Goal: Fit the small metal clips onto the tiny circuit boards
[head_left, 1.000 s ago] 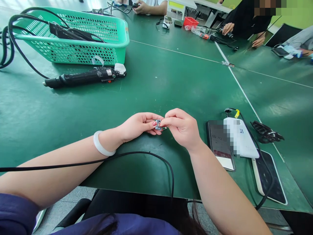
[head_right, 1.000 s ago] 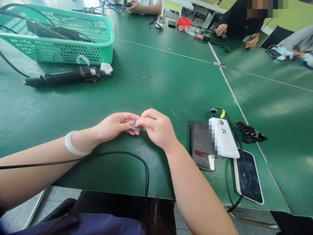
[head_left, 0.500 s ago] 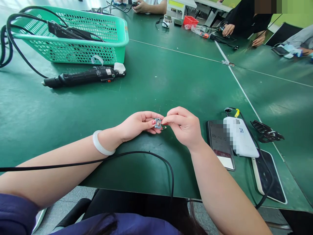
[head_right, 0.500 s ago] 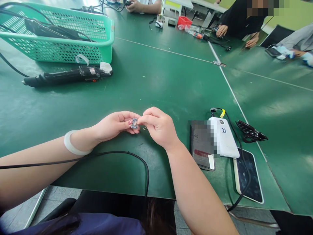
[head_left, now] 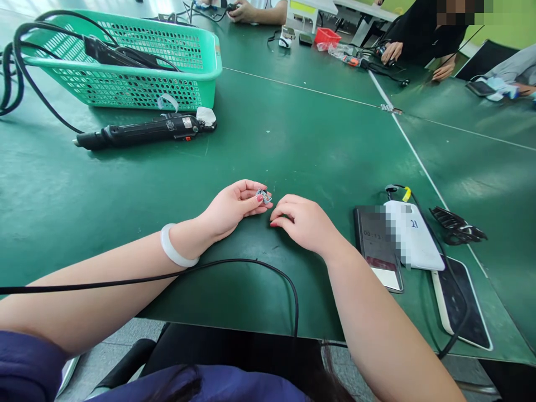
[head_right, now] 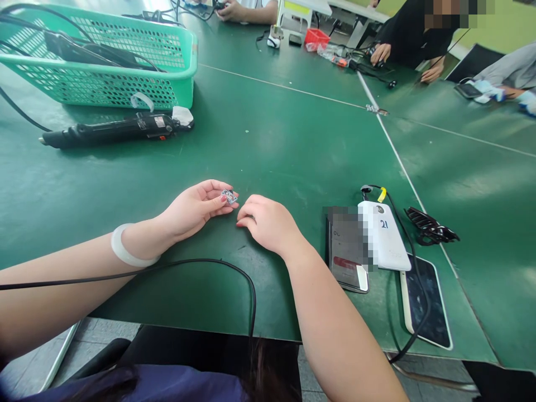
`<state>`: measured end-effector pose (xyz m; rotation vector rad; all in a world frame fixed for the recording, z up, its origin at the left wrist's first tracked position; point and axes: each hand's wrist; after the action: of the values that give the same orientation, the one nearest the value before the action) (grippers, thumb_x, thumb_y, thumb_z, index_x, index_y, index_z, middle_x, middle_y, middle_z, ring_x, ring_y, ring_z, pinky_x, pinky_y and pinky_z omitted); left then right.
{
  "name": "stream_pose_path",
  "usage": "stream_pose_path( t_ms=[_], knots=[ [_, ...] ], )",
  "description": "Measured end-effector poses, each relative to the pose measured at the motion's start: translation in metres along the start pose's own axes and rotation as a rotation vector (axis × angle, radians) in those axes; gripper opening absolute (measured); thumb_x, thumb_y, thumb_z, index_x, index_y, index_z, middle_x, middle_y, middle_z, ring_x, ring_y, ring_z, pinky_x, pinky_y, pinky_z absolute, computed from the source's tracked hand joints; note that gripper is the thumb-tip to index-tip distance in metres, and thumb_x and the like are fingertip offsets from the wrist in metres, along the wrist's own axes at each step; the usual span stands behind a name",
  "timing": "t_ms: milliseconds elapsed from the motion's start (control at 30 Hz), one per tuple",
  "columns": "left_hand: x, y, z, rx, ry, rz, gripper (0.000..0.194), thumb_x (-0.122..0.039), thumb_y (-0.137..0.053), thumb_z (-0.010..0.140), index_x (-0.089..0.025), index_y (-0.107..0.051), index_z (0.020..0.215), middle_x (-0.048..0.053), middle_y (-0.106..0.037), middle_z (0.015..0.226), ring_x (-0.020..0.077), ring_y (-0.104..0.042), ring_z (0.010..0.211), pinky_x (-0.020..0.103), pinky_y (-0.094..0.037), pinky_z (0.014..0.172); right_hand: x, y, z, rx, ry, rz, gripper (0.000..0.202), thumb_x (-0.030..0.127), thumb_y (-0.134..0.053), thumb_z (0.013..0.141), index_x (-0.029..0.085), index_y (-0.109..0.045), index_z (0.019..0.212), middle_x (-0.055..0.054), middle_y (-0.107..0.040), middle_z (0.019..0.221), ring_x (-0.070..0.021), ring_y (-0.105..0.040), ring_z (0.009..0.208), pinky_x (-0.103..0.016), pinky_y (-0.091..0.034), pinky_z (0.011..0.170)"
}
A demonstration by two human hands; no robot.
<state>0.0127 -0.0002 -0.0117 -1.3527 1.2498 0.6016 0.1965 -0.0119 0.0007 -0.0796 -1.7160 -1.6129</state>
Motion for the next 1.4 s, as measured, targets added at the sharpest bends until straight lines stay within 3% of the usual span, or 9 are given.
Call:
stream_pose_path(
  t_ms=[133,200,633,833,1033,1133,1233,1400],
  knots=[
    [-0.001,-0.002,-0.001,0.005,-0.014,0.036,0.019,-0.016,-0.068,0.076,-0.013,-0.057,0.092,0.004,-0.069,0.086,0.0110,-0.065,0.081,0.030,-0.049,0.084,0.004,-0.001,-0.001,-0.350,0.003,0.127,0.005,0.020,-0.065,0.079,0.021,-0.069,0.077,0.001,-0.062,0.081,-0.0090,-0.048,0.059,-0.025,-0.040,0.056],
    [0.000,-0.002,-0.002,0.000,-0.013,0.053,0.022,-0.016,-0.071,0.074,-0.012,-0.057,0.090,0.004,-0.069,0.084,0.0110,-0.065,0.081,0.029,-0.049,0.083,0.006,-0.003,-0.001,-0.436,0.004,0.137,0.005,0.021,-0.066,0.078,0.021,-0.070,0.076,0.000,-0.062,0.078,-0.0087,-0.046,0.056,-0.025,-0.040,0.054],
    [0.001,0.000,-0.003,0.066,-0.100,0.056,0.022,-0.017,-0.076,0.067,-0.013,-0.058,0.080,0.002,-0.070,0.081,0.0118,-0.066,0.081,0.031,-0.047,0.086,0.006,-0.015,0.000,-0.571,0.090,-0.043,0.015,0.025,-0.059,0.084,0.023,-0.071,0.075,-0.002,-0.064,0.075,-0.0136,-0.056,0.069,-0.028,-0.046,0.063],
    [0.000,-0.001,-0.003,0.062,-0.093,0.058,0.025,-0.016,-0.075,0.068,-0.014,-0.059,0.086,0.003,-0.070,0.085,0.0130,-0.066,0.083,0.032,-0.047,0.087,0.003,-0.001,-0.001,-0.480,-0.077,0.084,0.007,0.025,-0.067,0.077,0.024,-0.072,0.082,0.001,-0.062,0.072,-0.0111,-0.050,0.057,-0.027,-0.041,0.056],
    [-0.002,-0.001,-0.002,0.024,-0.041,0.078,0.035,-0.020,-0.073,0.071,-0.017,-0.062,0.105,0.004,-0.070,0.091,0.0123,-0.065,0.083,0.031,-0.048,0.086,-0.011,0.009,-0.003,-0.039,-0.240,-0.046,0.010,0.020,-0.066,0.072,0.024,-0.070,0.081,0.001,-0.060,0.078,-0.0125,-0.051,0.065,-0.027,-0.038,0.058],
    [-0.001,0.001,-0.002,0.037,-0.038,0.099,0.037,-0.023,-0.073,0.072,-0.017,-0.065,0.107,0.005,-0.070,0.097,0.0138,-0.065,0.088,0.031,-0.048,0.088,-0.011,0.006,-0.002,0.060,-0.247,-0.071,0.009,0.016,-0.060,0.075,0.022,-0.067,0.072,0.000,-0.061,0.081,-0.0122,-0.052,0.067,-0.026,-0.038,0.060],
    [0.000,0.002,-0.001,0.034,-0.034,0.114,0.037,-0.024,-0.073,0.072,-0.018,-0.066,0.107,0.005,-0.070,0.099,0.0137,-0.064,0.089,0.032,-0.048,0.089,-0.009,0.006,-0.001,0.056,-0.230,-0.072,0.013,0.013,-0.056,0.077,0.021,-0.064,0.071,0.000,-0.063,0.079,-0.0124,-0.055,0.069,-0.026,-0.039,0.062],
    [0.000,0.003,-0.002,0.007,-0.024,0.130,0.038,-0.024,-0.073,0.071,-0.017,-0.066,0.108,0.007,-0.070,0.101,0.0144,-0.065,0.089,0.034,-0.048,0.091,-0.013,0.012,-0.002,-0.108,-0.214,-0.105,0.015,0.015,-0.055,0.080,0.021,-0.068,0.078,0.000,-0.068,0.074,-0.0141,-0.059,0.068,-0.027,-0.043,0.063]
  ],
)
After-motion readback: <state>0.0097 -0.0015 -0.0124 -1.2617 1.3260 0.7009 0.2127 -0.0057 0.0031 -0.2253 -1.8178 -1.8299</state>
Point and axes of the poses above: each hand's wrist, its own z-axis towards the middle knuckle, its own y-axis out of the back of the hand, x = y × z
